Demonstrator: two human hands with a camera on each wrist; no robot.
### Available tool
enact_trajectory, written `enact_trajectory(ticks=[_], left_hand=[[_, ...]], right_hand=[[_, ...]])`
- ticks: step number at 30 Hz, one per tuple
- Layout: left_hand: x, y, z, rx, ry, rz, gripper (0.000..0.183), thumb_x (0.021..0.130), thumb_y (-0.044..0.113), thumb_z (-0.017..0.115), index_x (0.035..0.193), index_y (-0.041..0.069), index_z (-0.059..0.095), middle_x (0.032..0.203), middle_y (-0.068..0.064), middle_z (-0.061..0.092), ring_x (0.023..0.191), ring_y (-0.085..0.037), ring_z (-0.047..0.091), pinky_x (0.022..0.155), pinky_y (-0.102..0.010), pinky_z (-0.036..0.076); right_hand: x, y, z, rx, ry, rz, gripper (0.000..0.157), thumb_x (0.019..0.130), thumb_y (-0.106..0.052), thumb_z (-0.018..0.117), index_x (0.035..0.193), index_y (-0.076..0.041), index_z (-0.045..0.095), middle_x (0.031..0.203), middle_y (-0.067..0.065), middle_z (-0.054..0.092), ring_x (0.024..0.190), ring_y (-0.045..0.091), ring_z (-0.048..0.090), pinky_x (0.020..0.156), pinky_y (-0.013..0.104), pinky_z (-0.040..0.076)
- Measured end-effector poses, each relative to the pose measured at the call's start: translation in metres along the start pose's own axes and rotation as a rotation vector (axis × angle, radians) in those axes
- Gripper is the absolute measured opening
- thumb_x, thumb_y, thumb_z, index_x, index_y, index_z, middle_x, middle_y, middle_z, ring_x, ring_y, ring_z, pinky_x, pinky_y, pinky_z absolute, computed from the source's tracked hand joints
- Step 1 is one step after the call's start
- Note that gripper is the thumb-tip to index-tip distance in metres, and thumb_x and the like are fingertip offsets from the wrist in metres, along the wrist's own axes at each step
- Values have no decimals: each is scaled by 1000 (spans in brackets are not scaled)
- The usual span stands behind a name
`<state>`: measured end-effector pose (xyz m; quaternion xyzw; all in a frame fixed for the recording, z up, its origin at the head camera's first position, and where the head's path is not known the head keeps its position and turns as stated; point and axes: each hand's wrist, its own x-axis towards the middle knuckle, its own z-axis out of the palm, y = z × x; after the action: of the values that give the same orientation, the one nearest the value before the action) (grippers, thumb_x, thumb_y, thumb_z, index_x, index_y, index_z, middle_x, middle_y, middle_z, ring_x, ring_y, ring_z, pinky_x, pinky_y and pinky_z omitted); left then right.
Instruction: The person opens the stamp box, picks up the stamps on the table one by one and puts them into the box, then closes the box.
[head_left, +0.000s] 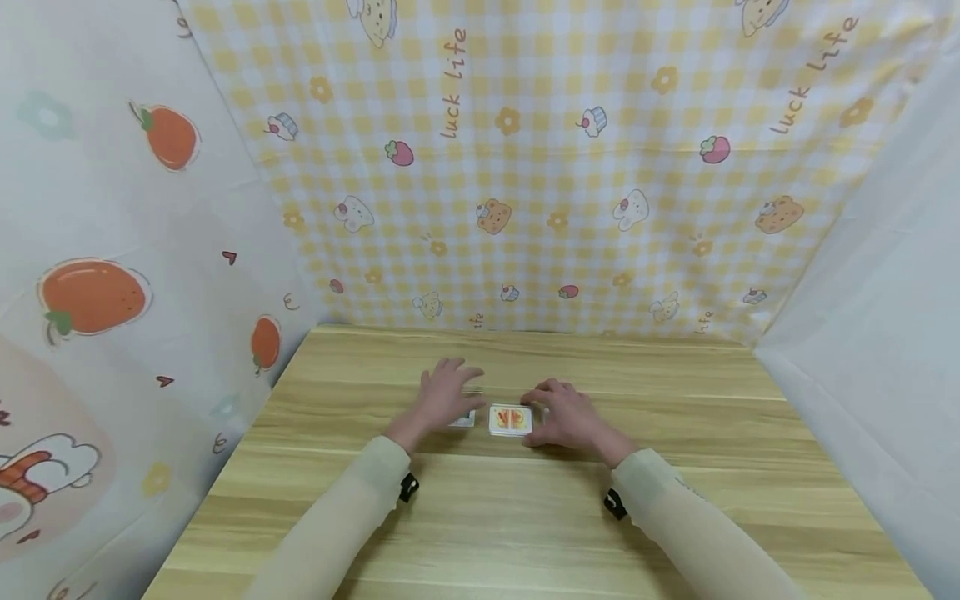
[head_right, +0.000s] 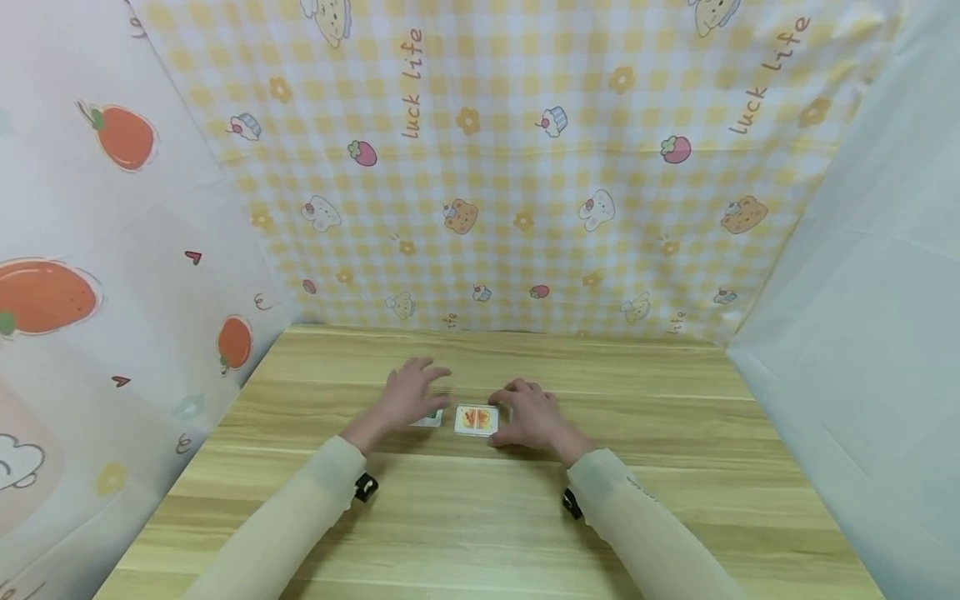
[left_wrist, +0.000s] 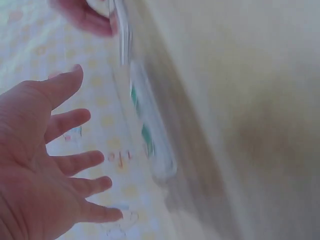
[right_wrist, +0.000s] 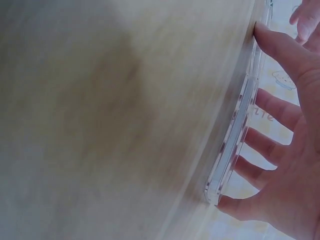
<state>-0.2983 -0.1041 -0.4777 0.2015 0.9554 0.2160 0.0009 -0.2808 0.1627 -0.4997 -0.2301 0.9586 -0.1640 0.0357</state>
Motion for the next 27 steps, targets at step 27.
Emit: enact_trajectory(ticks=[27], left_hand=[[31,-78,-14,-100,-153,-21,64,89,40,77,143,12,57,156,-30,29,144,-54,17,104,-80,13]], right_hand=[[-4,-3,-2,-38,-46,5,84,75,-67,78,147,-29,53,145,4,47,131,34,44,100,67,33]])
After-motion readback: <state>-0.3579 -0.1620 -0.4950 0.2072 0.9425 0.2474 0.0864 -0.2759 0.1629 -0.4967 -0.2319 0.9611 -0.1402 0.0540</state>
